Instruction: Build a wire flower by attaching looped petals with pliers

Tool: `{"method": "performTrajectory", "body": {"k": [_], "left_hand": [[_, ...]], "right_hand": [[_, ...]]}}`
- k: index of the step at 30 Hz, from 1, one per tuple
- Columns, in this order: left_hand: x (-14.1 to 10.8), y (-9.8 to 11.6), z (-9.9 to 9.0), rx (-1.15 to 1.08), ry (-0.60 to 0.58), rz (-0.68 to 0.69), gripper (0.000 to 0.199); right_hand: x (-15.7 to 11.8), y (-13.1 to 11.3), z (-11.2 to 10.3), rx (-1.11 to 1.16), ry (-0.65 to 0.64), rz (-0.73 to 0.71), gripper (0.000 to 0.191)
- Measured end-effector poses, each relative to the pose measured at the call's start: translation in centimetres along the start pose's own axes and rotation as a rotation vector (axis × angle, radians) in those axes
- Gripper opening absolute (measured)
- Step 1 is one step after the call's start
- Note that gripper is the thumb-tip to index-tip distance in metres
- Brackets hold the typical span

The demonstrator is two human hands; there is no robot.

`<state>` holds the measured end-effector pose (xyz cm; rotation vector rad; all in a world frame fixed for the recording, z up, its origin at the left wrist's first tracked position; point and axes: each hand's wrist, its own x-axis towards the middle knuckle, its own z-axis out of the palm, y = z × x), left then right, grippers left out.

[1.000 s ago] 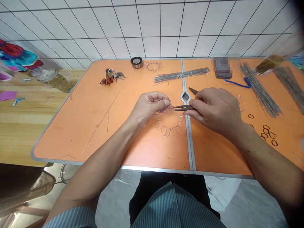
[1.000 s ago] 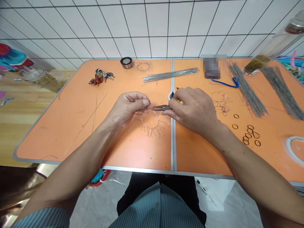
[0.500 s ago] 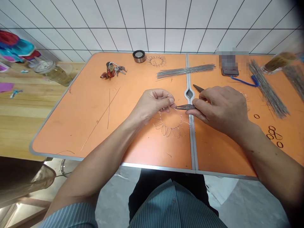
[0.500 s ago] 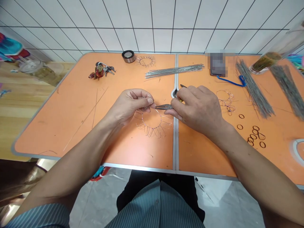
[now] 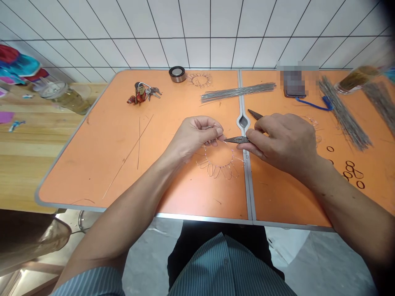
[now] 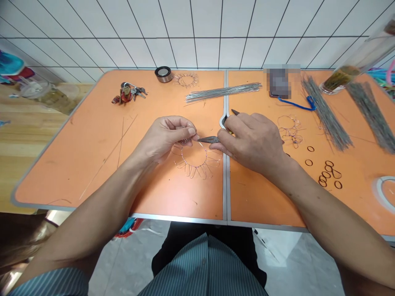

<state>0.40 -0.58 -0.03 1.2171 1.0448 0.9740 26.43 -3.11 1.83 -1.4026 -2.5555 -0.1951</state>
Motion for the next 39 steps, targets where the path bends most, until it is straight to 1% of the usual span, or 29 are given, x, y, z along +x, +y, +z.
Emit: {"method": "performTrajectory", "body": {"k": [2,7,9,12,17,20,25,31,35,39], "left_hand": [[0.0,0.0,0.0,-0.004,-0.005,0.007,0.010],[0.0,-0.1,-0.2,-0.022,-0.007,-0.019,0.013],[0.1,-0.1,-0.4,-0.034,-0.017,-0.032,0.016],[0.1,0.0,-0.5,-0.048,-0.048,-0.013,0.019],[0.3,-0.2,-0.6,-0.063,-0.110,0.054,0.025],[0.3,-0.5,-0.7,-0.068,-0.133,0.091,0.028],[0.4,-0.5,-0.8,-0.088,-0.175,0.148,0.028],[0.5,-0.5,-0.8,-0.053,-0.154,0.116,0.036],[0.5,-0.7,-0.9,-0.027,-0.157,0.098,0.036],[0.5,-0.7,-0.9,-0.045,-0.168,0.086,0.034]], "right_hand": [[0.0,0.0,0.1,-0.001,0.013,-0.001,0.055],[-0.2,0.1,0.0,-0.175,0.029,-0.098,0.052],[-0.3,0.3,0.2,-0.174,0.076,-0.119,0.052],[-0.5,0.5,0.7,-0.199,0.220,-0.184,0.051],[-0.7,0.7,1.3,-0.388,0.531,-0.357,0.046],[-0.6,0.7,1.2,-0.464,0.615,-0.377,0.045],[-0.8,0.5,0.8,-0.467,0.640,-0.375,0.036],[-1.1,0.3,0.8,-0.512,0.582,-0.377,0.027],[-1.0,0.3,1.0,-0.436,0.497,-0.341,0.030],[-1.0,0.4,1.1,-0.391,0.478,-0.349,0.037]]}}
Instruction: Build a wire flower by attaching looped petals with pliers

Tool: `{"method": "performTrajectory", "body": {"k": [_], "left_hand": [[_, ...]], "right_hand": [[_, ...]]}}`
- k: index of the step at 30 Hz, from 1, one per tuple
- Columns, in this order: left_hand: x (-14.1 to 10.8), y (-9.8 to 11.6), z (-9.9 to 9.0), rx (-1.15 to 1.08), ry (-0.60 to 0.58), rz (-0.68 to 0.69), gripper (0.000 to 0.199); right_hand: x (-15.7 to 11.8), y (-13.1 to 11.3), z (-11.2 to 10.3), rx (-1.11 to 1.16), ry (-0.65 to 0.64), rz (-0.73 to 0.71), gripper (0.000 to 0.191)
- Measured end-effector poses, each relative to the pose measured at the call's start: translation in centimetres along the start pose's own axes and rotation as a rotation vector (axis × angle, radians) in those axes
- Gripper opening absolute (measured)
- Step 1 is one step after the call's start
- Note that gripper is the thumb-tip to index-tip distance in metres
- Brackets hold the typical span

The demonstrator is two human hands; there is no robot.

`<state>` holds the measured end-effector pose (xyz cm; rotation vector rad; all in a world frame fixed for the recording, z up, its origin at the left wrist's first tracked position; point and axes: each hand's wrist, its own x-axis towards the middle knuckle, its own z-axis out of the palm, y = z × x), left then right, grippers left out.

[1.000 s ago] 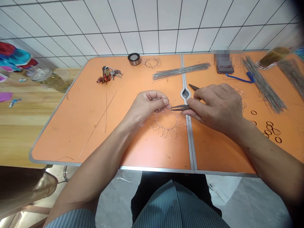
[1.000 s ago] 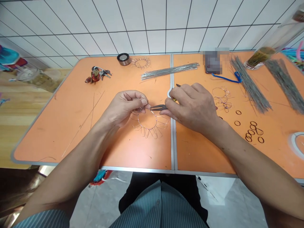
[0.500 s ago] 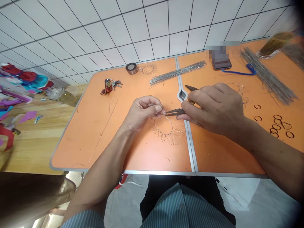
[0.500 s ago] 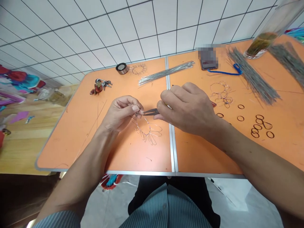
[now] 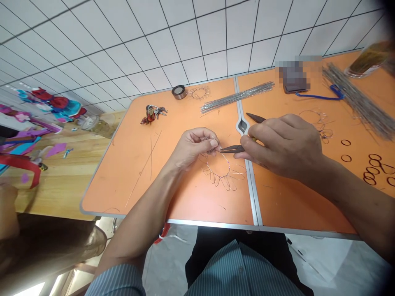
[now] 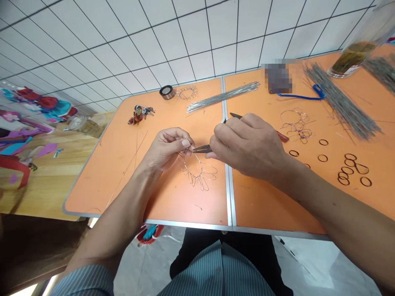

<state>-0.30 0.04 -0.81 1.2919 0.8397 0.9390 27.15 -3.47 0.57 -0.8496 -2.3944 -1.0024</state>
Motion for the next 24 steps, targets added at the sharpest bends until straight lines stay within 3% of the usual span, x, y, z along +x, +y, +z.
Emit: {"method": "performTrajectory", "body": {"k": [14,18,24], "left_hand": [[-0.09,0.27,0.03,0.025,-0.030,0.001,0.031],[-0.20,0.55,0.19,0.007,-0.021,-0.003,0.027],[-0.34,0.85,0.41,0.039,0.023,-0.019,0.020]], "right_hand": [[0.17,0.54,-0.25,0.004,0.129,-0.093,0.044],[0.13,0.50,-0.22,0.067,0.076,-0.061,0.048],[0.27,0.22,-0.03,-0.018,-0.086,-0.019,0.055]]}}
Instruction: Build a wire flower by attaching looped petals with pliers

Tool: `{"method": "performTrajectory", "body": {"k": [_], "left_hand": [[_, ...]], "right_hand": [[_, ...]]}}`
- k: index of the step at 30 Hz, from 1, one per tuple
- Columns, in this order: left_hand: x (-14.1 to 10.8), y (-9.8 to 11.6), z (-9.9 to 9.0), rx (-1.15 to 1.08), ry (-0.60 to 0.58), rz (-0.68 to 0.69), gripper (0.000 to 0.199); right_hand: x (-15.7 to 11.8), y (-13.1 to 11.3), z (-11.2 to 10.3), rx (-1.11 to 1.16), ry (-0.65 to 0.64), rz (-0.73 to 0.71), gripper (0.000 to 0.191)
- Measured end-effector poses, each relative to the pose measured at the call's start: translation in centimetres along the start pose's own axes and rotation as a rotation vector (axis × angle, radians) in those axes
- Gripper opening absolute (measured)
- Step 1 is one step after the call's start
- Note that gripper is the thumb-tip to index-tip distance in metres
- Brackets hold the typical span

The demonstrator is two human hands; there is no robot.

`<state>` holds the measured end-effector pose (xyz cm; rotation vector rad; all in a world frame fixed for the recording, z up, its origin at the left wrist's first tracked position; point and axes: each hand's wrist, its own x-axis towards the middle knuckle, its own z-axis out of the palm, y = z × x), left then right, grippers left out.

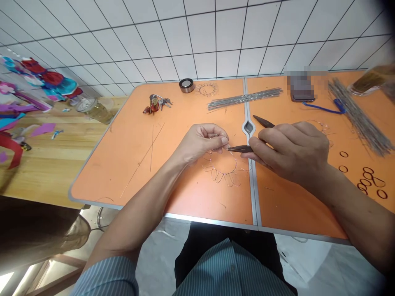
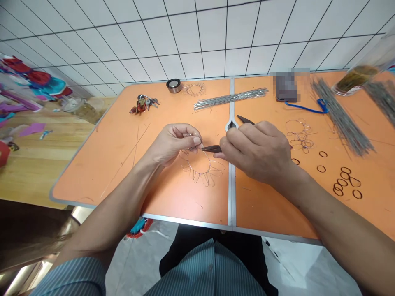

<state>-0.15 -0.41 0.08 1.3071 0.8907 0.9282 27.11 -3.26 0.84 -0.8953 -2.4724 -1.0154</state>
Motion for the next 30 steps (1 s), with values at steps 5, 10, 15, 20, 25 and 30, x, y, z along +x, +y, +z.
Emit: {"method": "performTrajectory", "body": {"k": [5,10,15,20,25,30], "left_hand": [[-0.09,0.32,0.18,0.012,0.009,0.009,0.016],[-0.16,0.37,0.15,0.017,0.010,0.026,0.011],[-0.17,0.33,0.26,0.044,0.040,0.025,0.009],[-0.21,0.35,0.45,0.057,0.069,0.020,0.009],[-0.22,0.32,0.47,0.057,0.059,0.037,0.008],[-0.19,0.39,0.46,0.069,0.060,0.033,0.008]], "right_hand": [[0.14,-0.18,0.04,0.054,0.031,0.023,0.061],[0.07,-0.27,0.19,0.046,0.098,0.018,0.059],[0.05,-0.36,0.39,0.014,0.089,0.019,0.058],[0.05,-0.46,0.48,0.009,0.055,0.038,0.057],[-0.06,-0.53,0.53,-0.012,0.086,0.025,0.054],[-0.13,-0.59,0.53,0.033,0.118,0.013,0.049]]}}
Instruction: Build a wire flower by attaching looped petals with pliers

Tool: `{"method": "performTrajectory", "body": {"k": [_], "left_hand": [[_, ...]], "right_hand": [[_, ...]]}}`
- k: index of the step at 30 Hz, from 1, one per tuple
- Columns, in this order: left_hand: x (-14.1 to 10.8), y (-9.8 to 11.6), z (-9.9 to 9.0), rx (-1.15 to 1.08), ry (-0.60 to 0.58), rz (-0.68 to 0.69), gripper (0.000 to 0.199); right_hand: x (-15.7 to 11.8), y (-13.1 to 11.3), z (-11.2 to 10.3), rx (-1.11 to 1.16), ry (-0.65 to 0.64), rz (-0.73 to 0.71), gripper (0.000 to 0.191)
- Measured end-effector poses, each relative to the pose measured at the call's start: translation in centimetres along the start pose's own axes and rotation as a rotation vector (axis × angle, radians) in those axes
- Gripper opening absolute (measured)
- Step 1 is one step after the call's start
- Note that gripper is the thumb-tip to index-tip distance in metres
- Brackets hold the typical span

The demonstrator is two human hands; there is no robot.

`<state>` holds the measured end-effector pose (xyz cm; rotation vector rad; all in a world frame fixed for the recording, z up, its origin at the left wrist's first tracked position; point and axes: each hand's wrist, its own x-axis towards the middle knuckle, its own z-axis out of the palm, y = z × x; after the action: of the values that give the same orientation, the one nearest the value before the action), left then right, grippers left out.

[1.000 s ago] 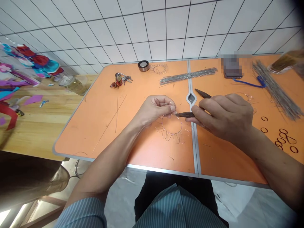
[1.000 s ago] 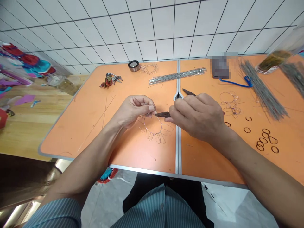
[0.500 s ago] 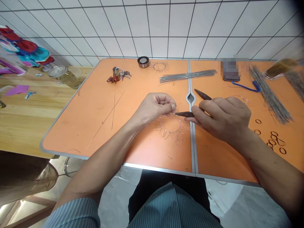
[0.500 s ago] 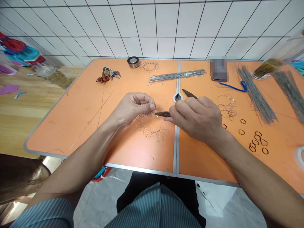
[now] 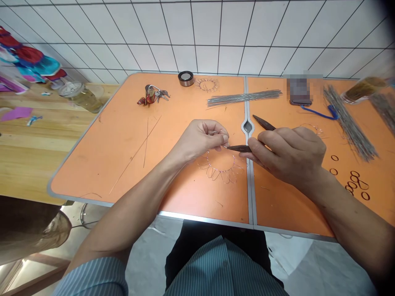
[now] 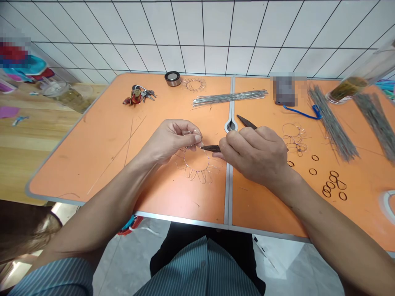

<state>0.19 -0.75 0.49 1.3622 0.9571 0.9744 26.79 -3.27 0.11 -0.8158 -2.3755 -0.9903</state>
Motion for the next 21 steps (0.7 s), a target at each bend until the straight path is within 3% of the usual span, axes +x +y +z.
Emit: {"method": "performTrajectory", "body": {"k": [15,21], "left_hand": [[-0.03,0.09,-0.06,0.005,0.012,-0.023,0.007],[-0.05,0.16,-0.08,0.011,0.005,-0.026,0.007]], "right_hand": [[0.02,0.02,-0.28,-0.063,-0.098,-0.011,0.054],[-0.19,-0.03,-0.15,-0.104,-0.005,-0.044,0.046]]}}
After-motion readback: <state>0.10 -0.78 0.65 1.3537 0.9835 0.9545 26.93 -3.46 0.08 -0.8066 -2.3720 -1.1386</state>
